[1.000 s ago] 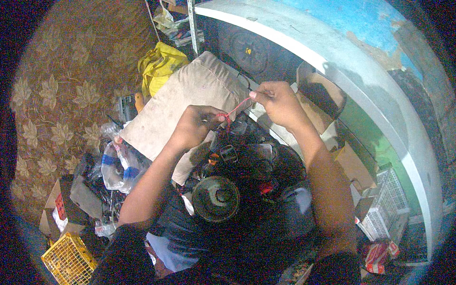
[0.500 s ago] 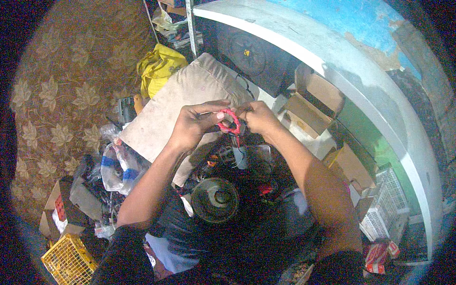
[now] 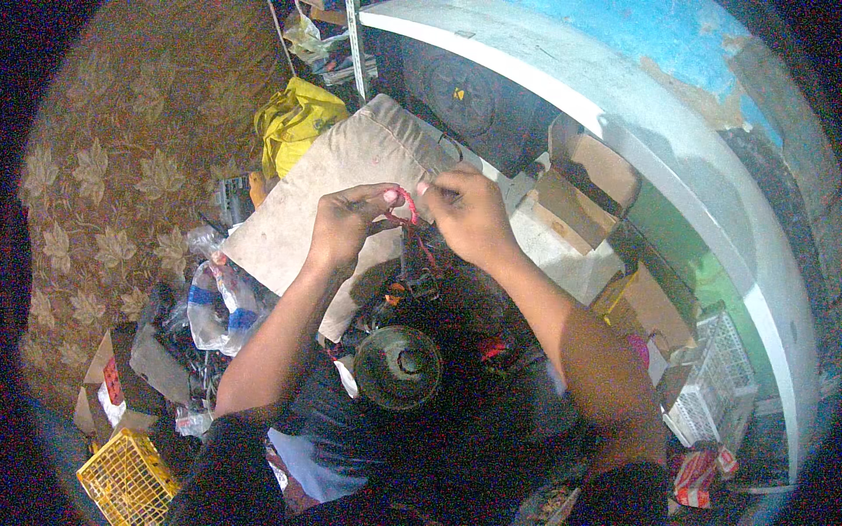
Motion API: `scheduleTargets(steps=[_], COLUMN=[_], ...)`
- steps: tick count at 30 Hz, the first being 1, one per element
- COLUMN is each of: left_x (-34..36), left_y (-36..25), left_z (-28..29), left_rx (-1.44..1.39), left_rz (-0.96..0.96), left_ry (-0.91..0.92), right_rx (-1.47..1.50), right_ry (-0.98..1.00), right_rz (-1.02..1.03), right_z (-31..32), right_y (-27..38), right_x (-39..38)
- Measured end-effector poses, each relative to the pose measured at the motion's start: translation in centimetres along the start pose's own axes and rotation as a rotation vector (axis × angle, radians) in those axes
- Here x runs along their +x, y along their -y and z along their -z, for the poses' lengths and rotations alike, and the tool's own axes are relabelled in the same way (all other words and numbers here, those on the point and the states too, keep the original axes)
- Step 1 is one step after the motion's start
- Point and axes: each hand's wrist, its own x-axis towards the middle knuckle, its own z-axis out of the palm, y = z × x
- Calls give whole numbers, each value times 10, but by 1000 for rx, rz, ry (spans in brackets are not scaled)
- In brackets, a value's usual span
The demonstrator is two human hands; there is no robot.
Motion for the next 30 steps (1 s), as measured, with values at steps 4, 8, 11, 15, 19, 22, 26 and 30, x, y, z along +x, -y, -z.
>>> scheduleTargets(steps=[4, 8, 11, 15, 19, 22, 26, 30], left_x=[5, 4, 4, 1, -1, -1, 0, -3], left_y=[6, 2, 3, 0, 1, 0, 3, -3], left_z=[3, 4, 4, 1, -1, -2, 4, -2], left_rx=[83, 82, -14, -158, -247, -259, -259, -270], left_rz=[-20, -2, 12, 65, 148, 194, 215, 238], left_ry=[-8, -44, -57, -17, 16, 65, 90, 96], right_rx=[-17, 10, -29, -119, -98, -115, -30, 31], right_ry=[41, 29, 25, 4, 60, 25, 86, 70], right_rz=[23, -14, -69, -57, -140, -72, -100, -83], right_z=[-13, -21, -23, -24, -17, -17, -10, -11], right_y=[2, 8, 13, 9, 6, -4, 3, -11], right_x=[-10, -15, -15, -16, -14, -15, -8, -9])
